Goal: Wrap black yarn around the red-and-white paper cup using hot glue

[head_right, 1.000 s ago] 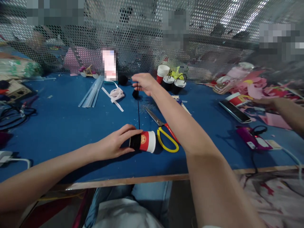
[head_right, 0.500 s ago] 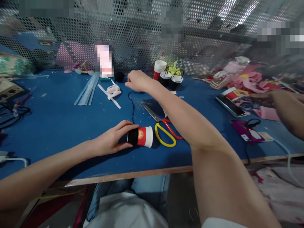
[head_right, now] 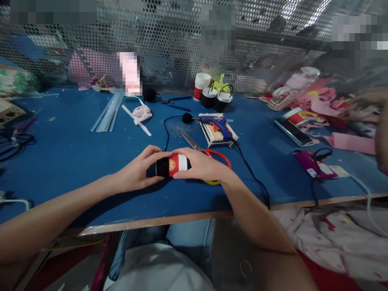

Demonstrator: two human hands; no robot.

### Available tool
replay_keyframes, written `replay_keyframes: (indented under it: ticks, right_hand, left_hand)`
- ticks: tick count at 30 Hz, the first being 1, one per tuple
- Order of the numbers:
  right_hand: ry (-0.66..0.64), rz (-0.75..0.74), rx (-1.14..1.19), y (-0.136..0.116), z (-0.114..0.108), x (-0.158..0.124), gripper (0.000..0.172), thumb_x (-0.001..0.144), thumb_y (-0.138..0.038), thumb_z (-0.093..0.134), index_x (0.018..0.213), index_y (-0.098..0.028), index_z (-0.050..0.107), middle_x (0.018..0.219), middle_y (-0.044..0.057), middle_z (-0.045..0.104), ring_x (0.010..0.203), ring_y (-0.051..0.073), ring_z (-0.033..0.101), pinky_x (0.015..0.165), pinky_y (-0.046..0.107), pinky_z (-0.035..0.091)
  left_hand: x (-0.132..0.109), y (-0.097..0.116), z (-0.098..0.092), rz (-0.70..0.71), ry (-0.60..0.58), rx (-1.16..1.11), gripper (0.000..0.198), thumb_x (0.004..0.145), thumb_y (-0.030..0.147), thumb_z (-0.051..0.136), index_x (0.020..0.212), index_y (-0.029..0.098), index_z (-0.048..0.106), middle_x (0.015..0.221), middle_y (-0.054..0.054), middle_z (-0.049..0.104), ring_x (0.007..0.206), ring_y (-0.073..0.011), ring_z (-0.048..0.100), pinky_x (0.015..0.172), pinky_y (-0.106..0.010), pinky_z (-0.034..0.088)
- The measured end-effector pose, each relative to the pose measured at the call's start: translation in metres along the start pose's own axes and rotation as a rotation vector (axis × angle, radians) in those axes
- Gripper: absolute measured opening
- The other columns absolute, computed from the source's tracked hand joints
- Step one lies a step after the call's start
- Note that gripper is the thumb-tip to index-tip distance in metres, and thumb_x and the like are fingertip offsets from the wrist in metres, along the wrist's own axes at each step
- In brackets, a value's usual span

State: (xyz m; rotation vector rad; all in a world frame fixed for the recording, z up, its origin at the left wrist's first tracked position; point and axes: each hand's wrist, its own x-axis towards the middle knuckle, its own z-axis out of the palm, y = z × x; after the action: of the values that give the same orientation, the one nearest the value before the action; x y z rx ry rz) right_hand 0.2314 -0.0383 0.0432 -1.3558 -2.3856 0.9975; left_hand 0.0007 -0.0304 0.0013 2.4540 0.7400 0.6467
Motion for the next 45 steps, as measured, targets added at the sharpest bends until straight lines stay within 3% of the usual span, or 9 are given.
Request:
replay_keyframes:
  ticks: [11,19,22,25,26,31,37,42,45]
  right_hand:
    - [0.152,-0.021,-0.002,0.007,0.011,0.002,0.058,0.071,-0.047,0.064,0.122,-0.024,0.048,0.119,0.006,0.053,0.106,0.022,0.052,0.09,0.037,0.041]
    - [0.211,-0.044,0.06,0.002,0.006,0.004,0.056,0.073,-0.048,0.062,0.122,-0.024,0.05,0.123,0.008,0.053,0.108,0.022,0.053,0.089,0.037,0.044]
    - [0.442,0.037,0.018,0.01,-0.023,0.003,0.045,0.08,-0.046,0.054,0.117,-0.021,0.054,0.117,0.009,0.058,0.101,0.021,0.058,0.085,0.036,0.047]
    - [0.796,0.267,-0.311,0.031,-0.061,0.005,0.036,0.081,-0.04,0.052,0.105,-0.015,0.061,0.101,0.013,0.063,0.092,0.024,0.06,0.081,0.039,0.046]
    - [0.814,0.356,-0.432,0.041,-0.071,0.006,0.033,0.079,-0.036,0.053,0.101,-0.013,0.063,0.099,0.015,0.064,0.091,0.027,0.06,0.08,0.041,0.046]
    - [0.456,0.559,-0.614,0.081,-0.082,0.017,0.018,0.071,-0.028,0.056,0.077,-0.015,0.066,0.077,0.014,0.065,0.077,0.028,0.062,0.068,0.038,0.047]
    - [0.675,0.546,-0.491,0.09,-0.064,0.019,0.029,0.071,-0.022,0.054,0.097,-0.01,0.062,0.096,0.017,0.064,0.091,0.03,0.06,0.08,0.041,0.046]
    - [0.903,0.533,-0.205,0.08,-0.064,0.015,0.043,0.063,-0.02,0.064,0.105,-0.011,0.055,0.098,0.015,0.064,0.091,0.028,0.06,0.079,0.04,0.046]
    - [0.864,0.408,0.097,0.065,-0.061,0.008,0.03,0.063,-0.023,0.065,0.09,-0.014,0.057,0.087,0.009,0.065,0.077,0.022,0.06,0.068,0.034,0.048]
  left_hand:
    - [0.001,-0.008,0.003,0.014,0.102,0.05,0.051,0.076,0.021,0.064,0.121,0.018,0.041,0.125,-0.014,0.043,0.117,-0.0247,0.046,0.097,-0.043,0.044]
    - [0.003,-0.011,-0.003,-0.105,0.105,-0.198,0.046,0.078,0.029,0.064,0.119,0.02,0.045,0.114,-0.01,0.051,0.096,-0.0194,0.058,0.081,-0.037,0.053]
    - [0.003,-0.012,-0.005,-0.104,0.109,-0.184,0.047,0.077,0.033,0.065,0.119,0.019,0.046,0.113,-0.01,0.051,0.097,-0.0202,0.057,0.08,-0.036,0.054]
    - [0.003,-0.01,-0.006,-0.109,0.099,-0.16,0.048,0.078,0.036,0.064,0.119,0.019,0.046,0.112,-0.01,0.051,0.09,-0.0184,0.058,0.077,-0.035,0.054]
    - [0.003,-0.01,-0.007,-0.111,0.098,-0.156,0.048,0.078,0.037,0.063,0.12,0.019,0.046,0.112,-0.01,0.051,0.087,-0.0178,0.058,0.076,-0.035,0.054]
    - [0.004,-0.007,-0.009,-0.084,0.103,-0.138,0.044,0.081,0.033,0.059,0.121,0.021,0.045,0.116,-0.01,0.049,0.1,-0.021,0.054,0.079,-0.035,0.053]
    - [0.004,-0.009,-0.008,-0.084,0.125,-0.191,0.041,0.082,0.027,0.058,0.121,0.022,0.044,0.118,-0.01,0.047,0.106,-0.0209,0.05,0.085,-0.038,0.052]
    - [0.004,-0.01,-0.006,-0.072,0.123,-0.218,0.041,0.082,0.025,0.058,0.12,0.021,0.045,0.118,-0.01,0.046,0.107,-0.0197,0.051,0.087,-0.036,0.052]
    - [0.004,-0.011,-0.007,-0.071,0.137,-0.225,0.041,0.081,0.025,0.059,0.12,0.021,0.046,0.116,-0.01,0.048,0.105,-0.02,0.052,0.085,-0.036,0.052]
